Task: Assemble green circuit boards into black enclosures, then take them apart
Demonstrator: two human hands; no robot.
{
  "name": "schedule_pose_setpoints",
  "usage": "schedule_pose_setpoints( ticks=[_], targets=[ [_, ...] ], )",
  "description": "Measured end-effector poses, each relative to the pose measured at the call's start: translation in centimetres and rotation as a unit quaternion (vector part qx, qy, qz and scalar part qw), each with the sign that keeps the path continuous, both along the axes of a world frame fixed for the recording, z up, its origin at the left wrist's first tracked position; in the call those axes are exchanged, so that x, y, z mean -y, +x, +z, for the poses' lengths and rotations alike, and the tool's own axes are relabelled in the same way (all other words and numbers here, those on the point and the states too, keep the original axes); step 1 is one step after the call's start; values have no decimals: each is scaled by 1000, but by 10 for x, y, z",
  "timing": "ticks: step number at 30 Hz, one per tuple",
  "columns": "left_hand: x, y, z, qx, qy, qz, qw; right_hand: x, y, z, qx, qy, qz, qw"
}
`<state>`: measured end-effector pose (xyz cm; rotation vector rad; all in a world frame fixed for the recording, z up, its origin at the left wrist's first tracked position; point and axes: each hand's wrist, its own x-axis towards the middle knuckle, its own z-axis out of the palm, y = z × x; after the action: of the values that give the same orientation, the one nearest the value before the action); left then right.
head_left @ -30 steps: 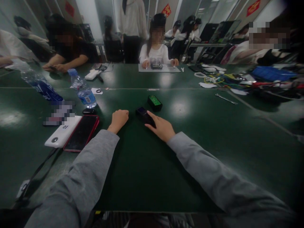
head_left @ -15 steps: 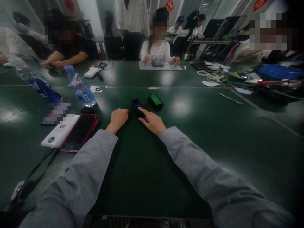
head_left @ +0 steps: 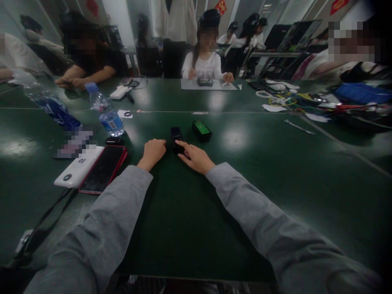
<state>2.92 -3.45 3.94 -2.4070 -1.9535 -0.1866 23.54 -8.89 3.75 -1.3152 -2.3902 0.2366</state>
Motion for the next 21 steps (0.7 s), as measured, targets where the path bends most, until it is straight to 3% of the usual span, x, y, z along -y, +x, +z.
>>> schedule_pose_setpoints(
  ticks=[9, 13, 18, 21],
  targets=[
    [2, 0, 2, -10, 2, -5, 1000, 0, 0, -2, -1, -12, -1, 1000],
    [3, 0, 3, -7, 1, -5, 1000, -1, 0, -2, -10, 20, 2, 1000],
    [1, -1, 2, 5, -5, -18, 1000, -11, 13, -2, -45, 140, -82, 986],
    [1, -2, 2, -3, -6, -19, 1000, -22, 26, -9, -42, 145, -171, 973]
  ],
)
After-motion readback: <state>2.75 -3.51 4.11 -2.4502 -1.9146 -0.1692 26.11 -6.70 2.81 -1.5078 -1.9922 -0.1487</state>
